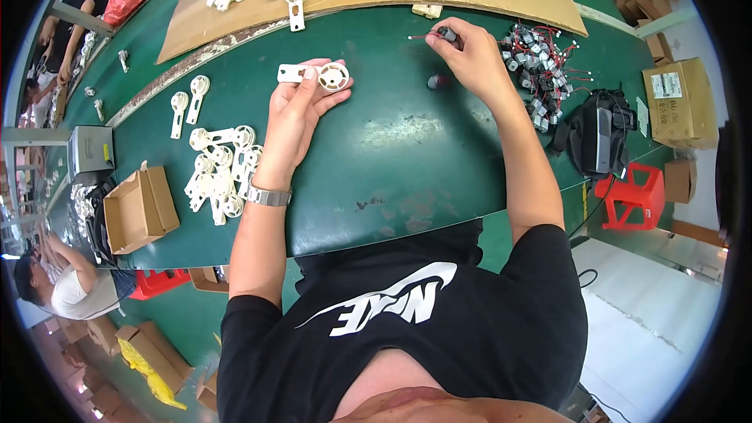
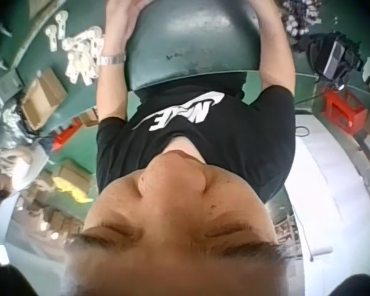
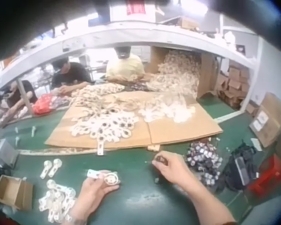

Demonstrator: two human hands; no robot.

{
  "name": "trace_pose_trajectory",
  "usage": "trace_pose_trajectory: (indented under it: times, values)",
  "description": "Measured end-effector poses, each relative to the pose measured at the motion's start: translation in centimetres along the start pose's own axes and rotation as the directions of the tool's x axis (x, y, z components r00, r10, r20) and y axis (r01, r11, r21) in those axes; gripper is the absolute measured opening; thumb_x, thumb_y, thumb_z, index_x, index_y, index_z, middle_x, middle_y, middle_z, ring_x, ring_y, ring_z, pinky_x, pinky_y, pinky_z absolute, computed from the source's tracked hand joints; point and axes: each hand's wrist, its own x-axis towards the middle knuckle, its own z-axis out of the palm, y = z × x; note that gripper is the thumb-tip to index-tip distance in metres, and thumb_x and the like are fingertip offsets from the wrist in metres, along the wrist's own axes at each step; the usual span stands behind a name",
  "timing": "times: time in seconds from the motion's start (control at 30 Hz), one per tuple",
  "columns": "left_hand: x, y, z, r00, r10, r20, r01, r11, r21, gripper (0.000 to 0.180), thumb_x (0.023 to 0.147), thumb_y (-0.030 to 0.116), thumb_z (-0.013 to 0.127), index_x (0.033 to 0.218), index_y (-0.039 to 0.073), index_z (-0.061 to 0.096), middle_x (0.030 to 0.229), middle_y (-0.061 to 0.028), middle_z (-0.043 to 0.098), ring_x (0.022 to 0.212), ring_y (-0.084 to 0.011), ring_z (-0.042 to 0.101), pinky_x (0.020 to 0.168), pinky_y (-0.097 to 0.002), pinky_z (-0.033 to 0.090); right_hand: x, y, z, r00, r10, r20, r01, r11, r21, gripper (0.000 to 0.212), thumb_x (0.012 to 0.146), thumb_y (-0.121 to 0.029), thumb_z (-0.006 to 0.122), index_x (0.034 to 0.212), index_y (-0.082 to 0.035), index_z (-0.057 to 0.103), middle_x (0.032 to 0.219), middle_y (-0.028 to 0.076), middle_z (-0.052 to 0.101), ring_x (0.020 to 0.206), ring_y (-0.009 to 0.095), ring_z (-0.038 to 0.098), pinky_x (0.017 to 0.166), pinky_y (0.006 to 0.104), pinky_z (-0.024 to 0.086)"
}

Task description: The person assembles electronic components by hand, inserting small motors and wires into plastic housing units.

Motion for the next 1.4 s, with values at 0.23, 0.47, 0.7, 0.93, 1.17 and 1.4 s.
trace_pose_trajectory:
  times: [0.23,0.47,0.7,0.93,1.17,1.4]
  values:
    - [-0.3,0.0,1.1,1.000,0.007,0.014,-0.005,0.995,-0.096,0.049,0.116,0.035,0.051,0.143,-0.005,0.054,0.143,-0.0239,0.063,0.127,-0.0348,0.068,0.109,-0.0465,0.057,-0.8,0.4,1.4,0.975,-0.083,0.206,0.033,0.972,0.234,0.030,0.107,-0.022,0.069,0.132,-0.005,0.069,0.090,-0.001,0.065,0.079,0.009,0.055,0.069,0.0274,0.048]
    - [-0.5,-0.3,1.6,1.000,0.029,-0.002,-0.029,0.998,-0.063,0.050,0.116,0.035,0.050,0.150,-0.002,0.050,0.149,-0.0258,0.059,0.130,-0.0342,0.066,0.111,-0.0494,0.056,-3.3,-3.3,3.6,0.960,-0.250,0.125,0.174,0.886,0.430,0.027,0.099,-0.012,0.078,0.120,-0.002,0.064,0.092,0.008,0.074,0.074,0.013,0.067,0.067,0.0298,0.055]
    - [-0.7,-0.6,1.7,0.999,0.045,0.017,-0.044,0.997,-0.063,0.050,0.116,0.034,0.050,0.150,-0.002,0.049,0.150,-0.0269,0.058,0.130,-0.0309,0.066,0.111,-0.0482,0.056,-4.2,-4.0,4.7,0.903,-0.429,-0.001,0.416,0.876,0.245,0.022,0.096,-0.018,0.080,0.108,-0.004,0.068,0.090,0.015,0.075,0.074,0.035,0.071,0.065,0.0419,0.056]
    - [-0.9,-1.1,2.4,0.998,0.067,0.012,-0.068,0.997,0.037,0.050,0.115,0.032,0.053,0.151,-0.001,0.048,0.149,-0.0258,0.059,0.131,-0.0294,0.066,0.109,-0.0456,0.058,-4.6,-3.5,5.7,0.880,-0.469,-0.079,0.474,0.876,0.083,0.019,0.096,-0.019,0.078,0.106,-0.006,0.070,0.090,0.013,0.074,0.075,0.036,0.070,0.067,0.0460,0.057]
    - [-1.2,-1.2,3.5,0.997,0.074,0.001,-0.074,0.993,0.095,0.058,0.115,0.030,0.054,0.163,0.001,0.038,0.149,-0.0250,0.059,0.135,-0.0286,0.063,0.110,-0.0432,0.058,-4.9,-3.6,6.2,0.822,-0.556,-0.124,0.568,0.817,0.105,0.025,0.091,-0.013,0.081,0.114,-0.005,0.074,0.098,0.012,0.069,0.085,0.031,0.069,0.072,0.0422,0.059]
    - [-1.7,-2.2,3.8,0.998,0.059,-0.033,-0.055,0.994,0.097,0.062,0.113,0.027,0.058,0.166,0.005,0.035,0.150,-0.0213,0.058,0.136,-0.0283,0.062,0.106,-0.0410,0.061,-5.6,-4.1,7.0,0.935,-0.351,0.050,0.307,0.872,0.380,0.031,0.089,-0.006,0.082,0.119,-0.002,0.073,0.107,0.011,0.065,0.083,0.026,0.071,0.073,0.0393,0.060]
